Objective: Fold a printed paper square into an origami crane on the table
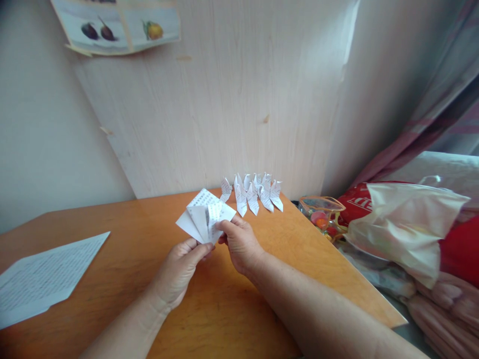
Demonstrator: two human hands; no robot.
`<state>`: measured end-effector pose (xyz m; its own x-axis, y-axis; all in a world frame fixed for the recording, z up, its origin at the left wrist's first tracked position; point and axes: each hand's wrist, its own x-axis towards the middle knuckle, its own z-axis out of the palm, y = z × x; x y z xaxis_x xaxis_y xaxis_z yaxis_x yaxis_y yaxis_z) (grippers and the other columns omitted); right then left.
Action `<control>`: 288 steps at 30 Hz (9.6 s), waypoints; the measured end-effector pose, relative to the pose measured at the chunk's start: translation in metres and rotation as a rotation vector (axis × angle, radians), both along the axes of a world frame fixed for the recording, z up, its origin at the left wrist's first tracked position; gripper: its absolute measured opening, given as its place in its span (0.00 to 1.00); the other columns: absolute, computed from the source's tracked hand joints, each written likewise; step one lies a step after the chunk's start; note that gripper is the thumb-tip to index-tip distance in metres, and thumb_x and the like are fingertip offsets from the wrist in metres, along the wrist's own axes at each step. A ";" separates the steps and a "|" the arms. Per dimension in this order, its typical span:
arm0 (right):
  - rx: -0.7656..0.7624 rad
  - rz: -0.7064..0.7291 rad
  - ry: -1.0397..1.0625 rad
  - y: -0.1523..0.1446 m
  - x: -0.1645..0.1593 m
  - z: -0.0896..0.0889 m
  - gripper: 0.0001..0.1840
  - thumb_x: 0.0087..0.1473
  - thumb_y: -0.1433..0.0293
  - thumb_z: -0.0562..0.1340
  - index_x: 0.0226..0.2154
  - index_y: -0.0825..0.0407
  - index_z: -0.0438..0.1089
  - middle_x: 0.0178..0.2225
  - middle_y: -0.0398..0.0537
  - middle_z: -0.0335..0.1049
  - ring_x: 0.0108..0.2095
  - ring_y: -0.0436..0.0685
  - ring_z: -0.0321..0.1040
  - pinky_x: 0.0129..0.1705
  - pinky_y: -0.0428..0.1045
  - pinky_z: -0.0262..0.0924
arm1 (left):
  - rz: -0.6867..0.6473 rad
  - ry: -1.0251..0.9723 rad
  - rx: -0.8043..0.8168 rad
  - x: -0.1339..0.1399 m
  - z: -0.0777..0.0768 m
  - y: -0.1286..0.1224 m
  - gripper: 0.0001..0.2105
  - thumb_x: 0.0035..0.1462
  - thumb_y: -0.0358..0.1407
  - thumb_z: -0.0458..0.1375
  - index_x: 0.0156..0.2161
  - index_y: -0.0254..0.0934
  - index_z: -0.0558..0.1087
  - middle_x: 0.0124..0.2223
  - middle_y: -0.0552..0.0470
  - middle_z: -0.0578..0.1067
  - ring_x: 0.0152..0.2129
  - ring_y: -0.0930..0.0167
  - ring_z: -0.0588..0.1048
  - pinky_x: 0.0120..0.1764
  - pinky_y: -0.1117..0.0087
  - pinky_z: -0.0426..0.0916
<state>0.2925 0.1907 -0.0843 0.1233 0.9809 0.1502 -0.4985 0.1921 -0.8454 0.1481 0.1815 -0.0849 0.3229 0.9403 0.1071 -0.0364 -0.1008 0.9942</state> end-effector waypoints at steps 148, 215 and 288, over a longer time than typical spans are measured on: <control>-0.085 0.076 -0.111 0.008 0.012 -0.003 0.15 0.49 0.60 0.67 0.23 0.51 0.65 0.18 0.39 0.60 0.20 0.48 0.52 0.23 0.48 0.44 | -0.018 0.026 -0.027 -0.002 0.001 0.002 0.13 0.53 0.45 0.63 0.33 0.35 0.76 0.29 0.53 0.72 0.29 0.70 0.67 0.36 0.70 0.59; 0.507 0.236 -1.735 -0.031 0.014 0.011 0.35 0.46 0.49 0.69 0.51 0.51 0.67 0.46 0.54 0.66 0.45 0.63 0.63 0.48 0.57 0.58 | 0.471 0.518 -0.018 -0.037 -0.018 0.038 0.08 0.40 0.33 0.63 0.28 0.40 0.68 0.24 0.55 0.69 0.27 0.67 0.68 0.30 0.70 0.56; 0.010 0.181 -1.535 -0.014 0.013 -0.007 0.17 0.59 0.59 0.55 0.24 0.51 0.65 0.21 0.39 0.61 0.23 0.50 0.56 0.25 0.47 0.48 | -0.092 0.621 0.342 -0.088 -0.011 0.030 0.09 0.47 0.28 0.54 0.26 0.42 0.75 0.31 0.53 0.75 0.30 0.66 0.71 0.32 0.69 0.60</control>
